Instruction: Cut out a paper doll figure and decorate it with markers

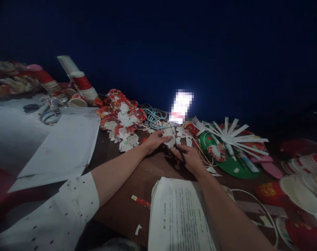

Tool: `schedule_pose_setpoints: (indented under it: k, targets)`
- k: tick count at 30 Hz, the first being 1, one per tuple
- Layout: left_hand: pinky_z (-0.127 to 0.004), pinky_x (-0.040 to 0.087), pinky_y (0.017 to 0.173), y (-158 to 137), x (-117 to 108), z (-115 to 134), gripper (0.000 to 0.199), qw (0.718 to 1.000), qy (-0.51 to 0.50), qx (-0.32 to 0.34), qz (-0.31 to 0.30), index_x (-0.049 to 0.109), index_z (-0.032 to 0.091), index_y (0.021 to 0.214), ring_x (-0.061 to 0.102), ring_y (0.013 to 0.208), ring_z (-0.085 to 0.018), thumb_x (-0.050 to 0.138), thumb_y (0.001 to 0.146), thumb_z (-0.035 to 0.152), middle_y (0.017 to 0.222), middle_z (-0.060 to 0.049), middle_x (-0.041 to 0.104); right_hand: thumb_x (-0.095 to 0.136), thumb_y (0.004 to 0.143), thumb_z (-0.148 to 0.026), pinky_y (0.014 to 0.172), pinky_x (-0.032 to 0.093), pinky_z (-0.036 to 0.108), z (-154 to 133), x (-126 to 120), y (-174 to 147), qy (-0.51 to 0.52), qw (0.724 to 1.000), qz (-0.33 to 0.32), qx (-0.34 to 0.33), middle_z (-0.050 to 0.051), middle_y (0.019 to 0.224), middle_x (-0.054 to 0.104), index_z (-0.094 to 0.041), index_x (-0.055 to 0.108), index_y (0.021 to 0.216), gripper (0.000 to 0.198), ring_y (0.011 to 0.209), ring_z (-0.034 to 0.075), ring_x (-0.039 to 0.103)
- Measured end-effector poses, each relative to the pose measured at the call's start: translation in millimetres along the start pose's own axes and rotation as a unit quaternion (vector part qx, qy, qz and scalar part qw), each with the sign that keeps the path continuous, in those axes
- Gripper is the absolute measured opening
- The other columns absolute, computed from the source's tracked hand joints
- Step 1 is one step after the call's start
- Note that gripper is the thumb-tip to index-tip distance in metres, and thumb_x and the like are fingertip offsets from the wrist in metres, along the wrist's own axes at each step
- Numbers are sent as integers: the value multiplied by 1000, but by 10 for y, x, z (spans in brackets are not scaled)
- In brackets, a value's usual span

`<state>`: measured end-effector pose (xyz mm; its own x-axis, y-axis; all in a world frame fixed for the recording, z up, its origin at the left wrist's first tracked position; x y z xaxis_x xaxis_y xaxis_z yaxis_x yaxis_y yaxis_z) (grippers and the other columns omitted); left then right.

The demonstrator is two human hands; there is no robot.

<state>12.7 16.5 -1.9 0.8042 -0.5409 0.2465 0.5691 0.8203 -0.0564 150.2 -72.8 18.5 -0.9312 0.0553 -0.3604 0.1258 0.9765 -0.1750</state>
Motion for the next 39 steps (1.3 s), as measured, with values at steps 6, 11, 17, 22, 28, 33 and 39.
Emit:
schedule_pose_setpoints:
  k: [6, 11, 17, 22, 28, 33, 39]
  targets:
    - [-18, 27, 42, 5, -24, 45, 28, 998, -38, 35, 32, 60, 13, 81, 39, 44, -4, 69, 74, 39, 58, 5, 50, 77, 62, -54, 42, 34, 24, -13, 10, 9, 28, 1000, 0, 4, -2, 50, 53, -18, 59, 63, 40, 43, 11, 47]
    - [-17, 26, 41, 6, -1, 29, 28, 998, -57, 7, 18, 61, 13, 84, 39, 44, -3, 72, 71, 35, 58, 5, 51, 80, 58, -53, 42, 35, 25, 54, 15, 28, 52, 998, 17, 23, -1, 51, 56, -17, 61, 67, 41, 43, 12, 48]
    - [-18, 24, 40, 11, -1, 18, 26, 996, -83, -8, 18, 60, 13, 78, 39, 43, -4, 74, 71, 33, 54, 5, 50, 83, 57, -47, 42, 37, 23, 140, 18, 61, 93, 995, 4, 29, -2, 53, 56, -17, 61, 72, 40, 44, 10, 48]
    - [-17, 21, 39, 4, 18, 24, 25, 989, -142, -47, 6, 56, 13, 75, 36, 40, -2, 75, 69, 28, 56, 4, 50, 86, 51, -45, 43, 37, 24, 116, 16, 53, 76, 996, 13, 44, -1, 53, 58, -16, 63, 78, 45, 45, 11, 49]
    - [-18, 24, 40, -6, 29, 25, 23, 996, -92, -17, -1, 59, 13, 77, 40, 43, -4, 72, 72, 30, 55, 3, 50, 80, 58, -53, 42, 36, 24, -29, 26, -5, 25, 999, 32, 29, -1, 46, 53, -19, 57, 58, 41, 44, 11, 46]
    - [-18, 26, 41, -18, 37, 29, 22, 999, -45, 1, -5, 59, 13, 78, 39, 42, -5, 69, 75, 32, 52, 4, 48, 78, 60, -55, 42, 35, 24, 47, 43, 21, 47, 998, 34, 8, 0, 49, 54, -18, 59, 60, 42, 45, 12, 47]
    - [-20, 24, 41, -14, 37, 27, 28, 999, -31, 22, -16, 60, 13, 80, 35, 40, -4, 70, 74, 38, 51, 5, 46, 77, 60, -55, 40, 30, 22, 35, 50, 16, 50, 998, 34, -8, -1, 45, 52, -17, 58, 56, 43, 43, 10, 43]
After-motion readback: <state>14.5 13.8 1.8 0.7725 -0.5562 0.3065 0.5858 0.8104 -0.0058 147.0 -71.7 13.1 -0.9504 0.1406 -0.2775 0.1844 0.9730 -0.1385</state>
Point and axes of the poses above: each hand's wrist, its own y-axis towards the middle knuckle, its own x-axis out of the palm, z = x × y, the point moved 3 cm from there along y, towards the middle knuckle
